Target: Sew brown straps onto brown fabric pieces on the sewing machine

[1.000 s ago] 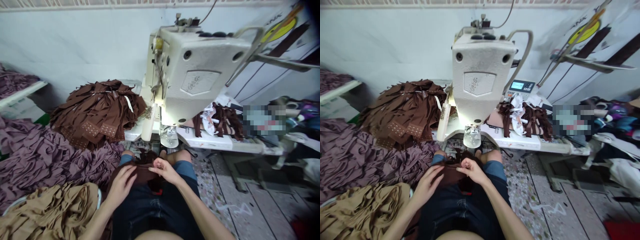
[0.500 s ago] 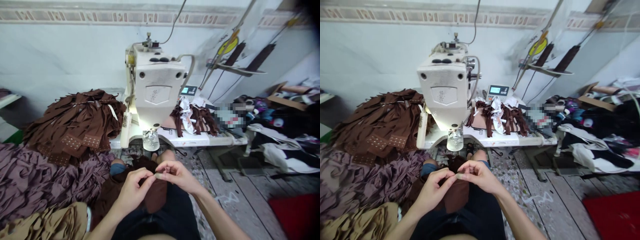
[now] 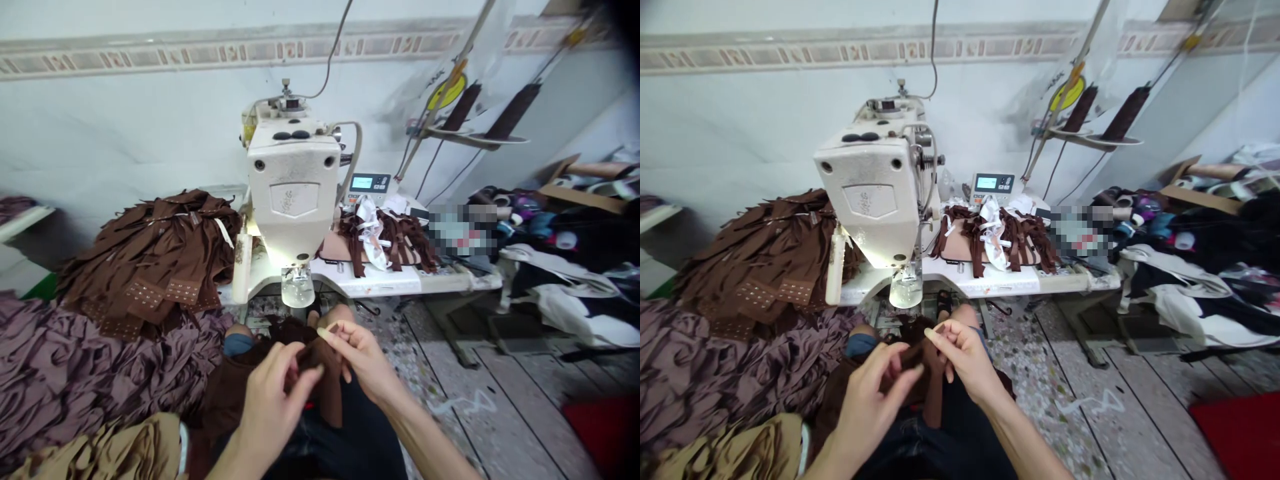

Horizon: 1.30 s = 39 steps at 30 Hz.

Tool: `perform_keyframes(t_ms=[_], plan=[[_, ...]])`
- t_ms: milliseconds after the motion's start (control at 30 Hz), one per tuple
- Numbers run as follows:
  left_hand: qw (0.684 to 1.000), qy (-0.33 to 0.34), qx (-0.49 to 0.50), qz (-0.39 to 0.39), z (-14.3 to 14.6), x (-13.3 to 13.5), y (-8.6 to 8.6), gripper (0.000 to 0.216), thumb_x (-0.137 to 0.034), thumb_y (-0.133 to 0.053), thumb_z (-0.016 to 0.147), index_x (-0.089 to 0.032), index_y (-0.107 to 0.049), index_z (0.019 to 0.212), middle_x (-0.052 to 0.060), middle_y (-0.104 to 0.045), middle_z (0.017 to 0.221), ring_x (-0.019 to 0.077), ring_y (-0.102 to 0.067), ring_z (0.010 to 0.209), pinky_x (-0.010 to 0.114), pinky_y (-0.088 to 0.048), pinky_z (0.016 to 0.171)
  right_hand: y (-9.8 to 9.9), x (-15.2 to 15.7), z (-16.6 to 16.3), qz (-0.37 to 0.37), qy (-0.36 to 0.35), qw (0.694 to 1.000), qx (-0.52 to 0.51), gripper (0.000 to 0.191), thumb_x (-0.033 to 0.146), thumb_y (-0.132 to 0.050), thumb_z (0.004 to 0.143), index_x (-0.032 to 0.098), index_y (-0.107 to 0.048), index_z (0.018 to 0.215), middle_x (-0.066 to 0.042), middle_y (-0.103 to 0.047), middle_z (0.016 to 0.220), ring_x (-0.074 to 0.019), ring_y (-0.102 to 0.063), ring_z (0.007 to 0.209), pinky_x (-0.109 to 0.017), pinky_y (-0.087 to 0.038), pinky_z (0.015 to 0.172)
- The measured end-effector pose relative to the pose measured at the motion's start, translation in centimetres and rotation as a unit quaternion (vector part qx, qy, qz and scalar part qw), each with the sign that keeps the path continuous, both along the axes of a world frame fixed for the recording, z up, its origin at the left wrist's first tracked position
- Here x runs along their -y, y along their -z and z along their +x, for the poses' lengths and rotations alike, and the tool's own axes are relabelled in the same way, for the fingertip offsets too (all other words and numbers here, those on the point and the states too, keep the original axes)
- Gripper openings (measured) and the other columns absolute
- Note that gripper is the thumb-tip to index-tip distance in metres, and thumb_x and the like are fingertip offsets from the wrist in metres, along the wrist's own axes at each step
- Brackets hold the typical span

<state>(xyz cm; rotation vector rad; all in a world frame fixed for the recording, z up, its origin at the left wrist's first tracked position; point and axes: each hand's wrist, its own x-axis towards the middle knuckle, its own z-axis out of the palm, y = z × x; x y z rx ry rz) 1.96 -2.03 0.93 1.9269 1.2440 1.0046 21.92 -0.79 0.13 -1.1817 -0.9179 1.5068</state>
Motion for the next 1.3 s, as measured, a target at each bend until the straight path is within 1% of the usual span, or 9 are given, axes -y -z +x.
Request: perform_keyframes(t_ms=[100, 200, 300, 500, 600, 733, 900, 1033, 1300], plan=[[0.984, 0.055, 0.076, -0.153, 2.1, 1.9, -0.2, 0.066, -0.030, -0.093, 0.077, -0.024, -0.063, 0.135, 0.006, -0.074, 0.112, 0.0240, -0.072, 0.100, 0.035, -0.060, 0.090, -0.2, 1.3, -0.4, -0.036, -0.019, 0.998, -0.044, 0.050, 0.062, -0.091, 0.079, 0.020, -0.069, 0.096, 0.004, -0.061, 0.063, -0.0100, -0.053, 0.047, -0.017, -0.042, 0.037], [0.932, 0.088, 0.192, -0.295, 4.1, 2.8, -0.6, 0.058, -0.029, -0.094, 0.074, -0.020, -0.064, 0.124, 0.005, -0.074, 0.109, 0.0219, -0.071, 0.098, 0.032, -0.059, 0.088, -1.3, 3.0, 0.5, -0.043, -0.061, 0.997, -0.019, 0.054, 0.060, -0.090, 0.081, 0.021, -0.075, 0.113, -0.003, -0.073, 0.077, -0.0151, -0.066, 0.060, -0.020, -0.051, 0.046], [0.889, 0.117, 0.281, -0.342, 5.0, 2.9, -0.7, 0.038, -0.029, -0.090, 0.079, -0.017, -0.067, 0.108, 0.002, -0.070, 0.099, 0.0172, -0.067, 0.090, 0.026, -0.054, 0.082, -1.9, 3.9, 2.8, -0.033, -0.079, 0.995, 0.041, 0.055, 0.063, -0.082, 0.089, 0.021, -0.078, 0.123, -0.010, -0.078, 0.088, -0.0214, -0.074, 0.074, -0.028, -0.060, 0.059], [0.878, 0.137, 0.300, -0.347, 3.8, 2.3, -1.1, 0.030, -0.036, -0.076, 0.094, -0.016, -0.076, 0.117, 0.005, -0.075, 0.101, 0.0179, -0.068, 0.090, 0.029, -0.053, 0.086, -0.6, 3.4, 4.7, 0.001, 0.047, 0.992, 0.119, 0.049, 0.063, -0.083, 0.087, 0.019, -0.080, 0.107, -0.011, -0.076, 0.087, -0.0186, -0.065, 0.064, -0.028, -0.054, 0.057], [0.907, 0.098, 0.271, -0.308, 1.8, 1.1, -1.8, 0.030, -0.041, -0.069, 0.099, -0.016, -0.078, 0.113, 0.006, -0.076, 0.099, 0.0187, -0.068, 0.089, 0.030, -0.054, 0.087, -0.7, 2.9, 2.4, 0.000, -0.055, 0.993, 0.100, 0.057, 0.071, -0.082, 0.082, 0.019, -0.078, 0.105, -0.006, -0.073, 0.084, -0.0132, -0.053, 0.055, -0.025, -0.048, 0.050], [0.948, 0.083, 0.187, -0.244, -0.9, -1.1, -2.5, 0.023, -0.037, -0.071, 0.098, -0.017, -0.078, 0.107, 0.006, -0.076, 0.100, 0.0195, -0.068, 0.092, 0.029, -0.052, 0.088, -1.8, 2.1, 0.0, -0.011, -0.238, 0.968, 0.071, 0.052, 0.063, -0.089, 0.079, 0.017, -0.064, 0.074, 0.004, -0.052, 0.064, -0.0094, -0.042, 0.055, -0.021, -0.035, 0.050], [0.959, 0.119, 0.121, -0.227, -1.9, -2.1, -1.1, 0.027, -0.040, -0.068, 0.100, -0.017, -0.074, 0.087, 0.002, -0.066, 0.087, 0.0165, -0.060, 0.083, 0.027, -0.047, 0.080, -2.8, 0.3, 2.0, 0.020, -0.238, 0.959, 0.155, 0.049, 0.059, -0.081, 0.089, 0.015, -0.068, 0.073, 0.006, -0.042, 0.061, -0.0084, -0.032, 0.057, -0.024, -0.021, 0.052], [0.949, 0.131, 0.103, -0.266, -0.7, -1.3, 0.0, 0.030, -0.043, -0.061, 0.103, -0.017, -0.069, 0.090, -0.002, -0.058, 0.077, 0.0135, -0.050, 0.071, 0.024, -0.038, 0.065, -2.0, -0.2, 2.9, 0.029, -0.222, 0.963, 0.153, 0.044, 0.057, -0.086, 0.084, 0.015, -0.078, 0.093, 0.004, -0.054, 0.068, -0.0105, -0.041, 0.061, -0.024, -0.029, 0.057], [0.972, 0.092, 0.081, -0.202, 0.3, -1.9, -1.8, 0.027, -0.041, -0.067, 0.100, -0.018, -0.069, 0.085, -0.002, -0.062, 0.075, 0.0137, -0.056, 0.070, 0.023, -0.043, 0.066, -2.4, -1.1, 1.9, 0.086, -0.150, 0.974, 0.146, 0.041, 0.055, -0.082, 0.090, 0.016, -0.074, 0.086, 0.005, -0.054, 0.066, -0.0097, -0.038, 0.059, -0.024, -0.026, 0.054]])
